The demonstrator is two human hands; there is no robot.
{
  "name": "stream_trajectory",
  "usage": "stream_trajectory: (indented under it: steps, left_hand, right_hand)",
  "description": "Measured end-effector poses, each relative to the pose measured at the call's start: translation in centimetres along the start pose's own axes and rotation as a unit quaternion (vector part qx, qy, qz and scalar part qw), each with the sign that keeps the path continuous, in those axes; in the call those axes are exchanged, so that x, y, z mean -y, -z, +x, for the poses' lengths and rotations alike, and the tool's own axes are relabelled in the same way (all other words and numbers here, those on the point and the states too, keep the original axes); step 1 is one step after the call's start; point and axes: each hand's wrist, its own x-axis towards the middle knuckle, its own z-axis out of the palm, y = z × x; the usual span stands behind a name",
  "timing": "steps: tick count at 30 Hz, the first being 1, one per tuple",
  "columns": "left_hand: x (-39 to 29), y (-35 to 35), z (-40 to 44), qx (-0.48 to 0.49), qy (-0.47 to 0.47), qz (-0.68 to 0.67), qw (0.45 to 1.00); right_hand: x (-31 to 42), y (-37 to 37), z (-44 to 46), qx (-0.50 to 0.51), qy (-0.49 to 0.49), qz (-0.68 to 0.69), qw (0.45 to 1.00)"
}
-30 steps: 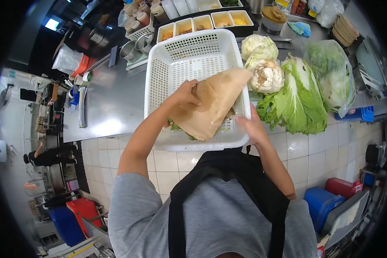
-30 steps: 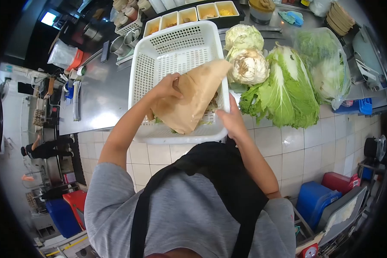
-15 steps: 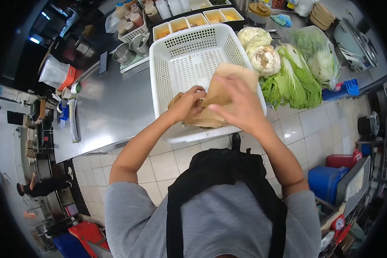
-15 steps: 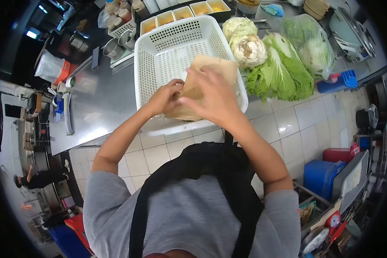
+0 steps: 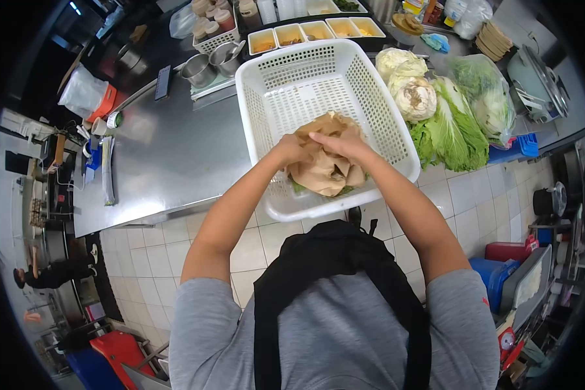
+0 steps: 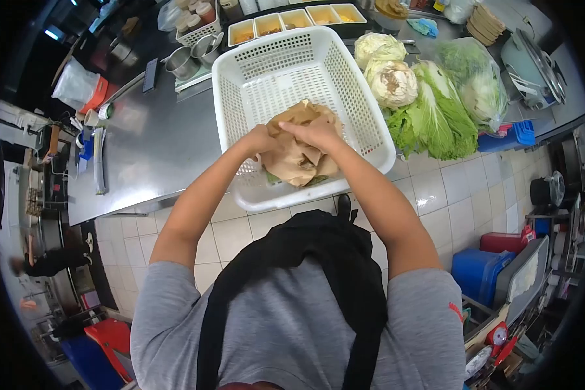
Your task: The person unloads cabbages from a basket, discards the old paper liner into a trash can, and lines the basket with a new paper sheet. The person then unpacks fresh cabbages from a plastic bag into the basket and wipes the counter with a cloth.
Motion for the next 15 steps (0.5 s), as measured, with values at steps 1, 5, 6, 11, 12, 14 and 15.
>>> stream_trajectory:
  steps: [1, 5, 6, 11, 12, 14, 15]
  left_hand:
    - [-0.3, 0.1, -0.4, 0.024, 0.026, -0.075, 0.997]
    - [0.8, -0.7, 1.4, 0.017, 0.083, -0.192, 0.978]
    - [1.8, -0.9, 2.3, 0.019, 0.083, -0.191, 0.978]
    - [2.2, -1.2, 2.1, -0.077, -0.005, 0.066, 0.995]
    - [2.1, -1.1, 1.7, -0.080, -0.011, 0.041, 0.996]
    - [1.9, -0.8, 1.0, -0.063, 0.007, 0.028, 0.998]
    - [1.9, -0.7, 0.9, -0.047, 0.023, 0.017, 0.998]
  right_hand:
    - [1.0, -0.3, -0.9, 0.004, -0.002, -0.001, 1.000]
    - [1.8, -1.0, -0.4, 0.012, -0.029, -0.075, 0.997]
    - [1.4, -0.9, 0.3, 0.031, -0.027, -0.081, 0.996]
    - [-0.1, 1.6, -1.1, -0.057, 0.042, -0.253, 0.965]
    - [-0.3, 2.0, -1.3, -0.114, 0.072, -0.314, 0.940]
    - [-0.6, 2.6, -1.4, -0.055, 0.074, -0.282, 0.955]
    - [-0.4, 3.0, -1.8, 0.000, 0.078, -0.247, 0.966]
